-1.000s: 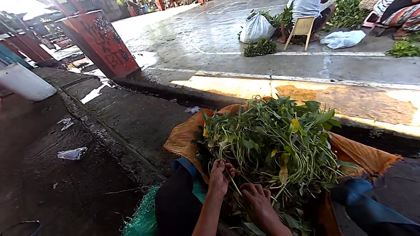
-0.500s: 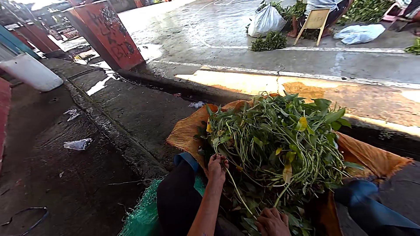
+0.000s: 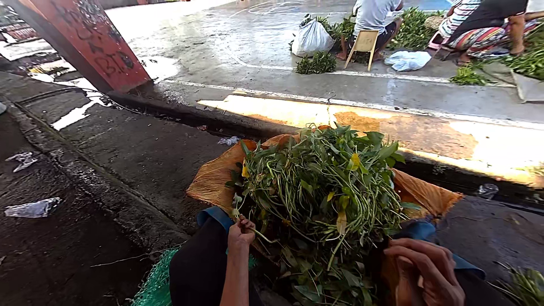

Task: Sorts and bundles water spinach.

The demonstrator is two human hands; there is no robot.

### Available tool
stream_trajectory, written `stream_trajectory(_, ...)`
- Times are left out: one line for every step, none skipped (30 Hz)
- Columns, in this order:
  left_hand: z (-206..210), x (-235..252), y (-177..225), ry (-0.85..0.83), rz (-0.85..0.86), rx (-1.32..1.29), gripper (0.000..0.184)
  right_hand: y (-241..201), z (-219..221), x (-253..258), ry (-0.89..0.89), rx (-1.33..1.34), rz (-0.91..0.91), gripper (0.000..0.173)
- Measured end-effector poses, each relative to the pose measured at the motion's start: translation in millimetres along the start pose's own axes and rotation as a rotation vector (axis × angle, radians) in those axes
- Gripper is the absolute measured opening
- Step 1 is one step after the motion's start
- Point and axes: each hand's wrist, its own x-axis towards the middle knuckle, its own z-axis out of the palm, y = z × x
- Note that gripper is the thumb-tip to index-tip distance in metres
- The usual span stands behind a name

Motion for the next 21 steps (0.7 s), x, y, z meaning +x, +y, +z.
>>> stream_trajectory(-2.6,-2.5,2.0,-0.019,0.0,0.03,0.032,12.4,-3.2,4.1,-0.183,-0.083,0.014,0.026)
stream_trajectory(-3.7,-5.4,1.5,-0.032,-0.005,0.056,0.031,28.4,-1.9,7.9,-0.439,-0.193,0.038,0.028)
stream_trajectory(-3.8,-8.8,-0.5,-0.045,-0.016,0.076,0.031,43.4,2.1,17.3,-0.752,-0.253,0.138,0.047)
stream_trajectory(-3.3,-12.3,-3.3,-0.056,-0.028,0.093,0.031,59.4,13.6,30.1,-0.984,-0.303,0.282,0.062)
stream_trajectory(-2.6,-16.0,-6.7,-0.067,-0.035,0.115,0.031,80.9,29.1,37.8,-1.008,-0.31,0.368,0.062)
stream_trajectory(-2.1,-19.8,-10.8,-0.079,-0.038,0.145,0.031,103.1,44.1,41.3,-0.894,-0.285,0.423,0.05)
stream_trajectory(-2.0,-22.8,-15.4,-0.093,-0.035,0.183,0.031,122.0,59.2,43.3,-0.723,-0.26,0.444,0.036)
stream_trajectory(-2.6,-26.0,-19.6,-0.107,-0.028,0.223,0.029,135.8,73.0,46.2,-0.601,-0.261,0.458,0.028)
stream_trajectory(-3.7,-28.8,-23.4,-0.12,-0.019,0.259,0.026,143.8,83.6,50.9,-0.576,-0.291,0.49,0.026)
stream_trajectory(-4.6,-31.3,-26.4,-0.133,-0.011,0.291,0.024,147.6,92.1,56.5,-0.619,-0.335,0.53,0.026)
stream_trajectory(-6.2,-32.9,-28.3,-0.148,-0.006,0.323,0.023,147.9,98.4,61.5,-0.677,-0.379,0.553,0.026)
stream_trajectory(-8.5,-33.6,-29.6,-0.155,0.0,0.349,0.022,144.6,101.7,64.5,-0.695,-0.408,0.546,0.025)
stream_trajectory(-10.3,-33.3,-30.1,-0.158,0.005,0.368,0.022,139.5,101.6,66.0,-0.652,-0.406,0.509,0.022)
stream_trajectory(-11.2,-32.7,-30.4,-0.155,0.011,0.377,0.022,133.0,98.7,66.4,-0.548,-0.369,0.447,0.02)
stream_trajectory(-12.2,-31.9,-30.7,-0.148,0.014,0.38,0.022,125.5,94.0,65.7,-0.406,-0.301,0.372,0.017)
stream_trajectory(-12.7,-31.6,-30.9,-0.142,0.014,0.383,0.022,118.5,89.4,64.3,-0.252,-0.22,0.296,0.014)
stream_trajectory(-12.1,-31.4,-31.7,-0.137,0.013,0.385,0.021,111.7,85.2,62.9,-0.145,-0.134,0.255,0.014)
stream_trajectory(-10.2,-31.9,-33.6,-0.135,0.012,0.389,0.02,106.0,82.3,60.7,-0.114,-0.063,0.256,0.015)
stream_trajectory(-7.1,-33.0,-36.5,-0.141,0.014,0.397,0.018,101.5,80.5,57.7,-0.179,-0.01,0.307,0.017)
stream_trajectory(-3.9,-35.0,-39.8,-0.157,0.017,0.413,0.017,97.6,79.0,54.4,-0.338,0.04,0.41,0.02)
stream_trajectory(-1.9,-38.3,-43.0,-0.182,0.017,0.438,0.016,92.0,78.3,49.9,-0.503,0.087,0.512,0.025)
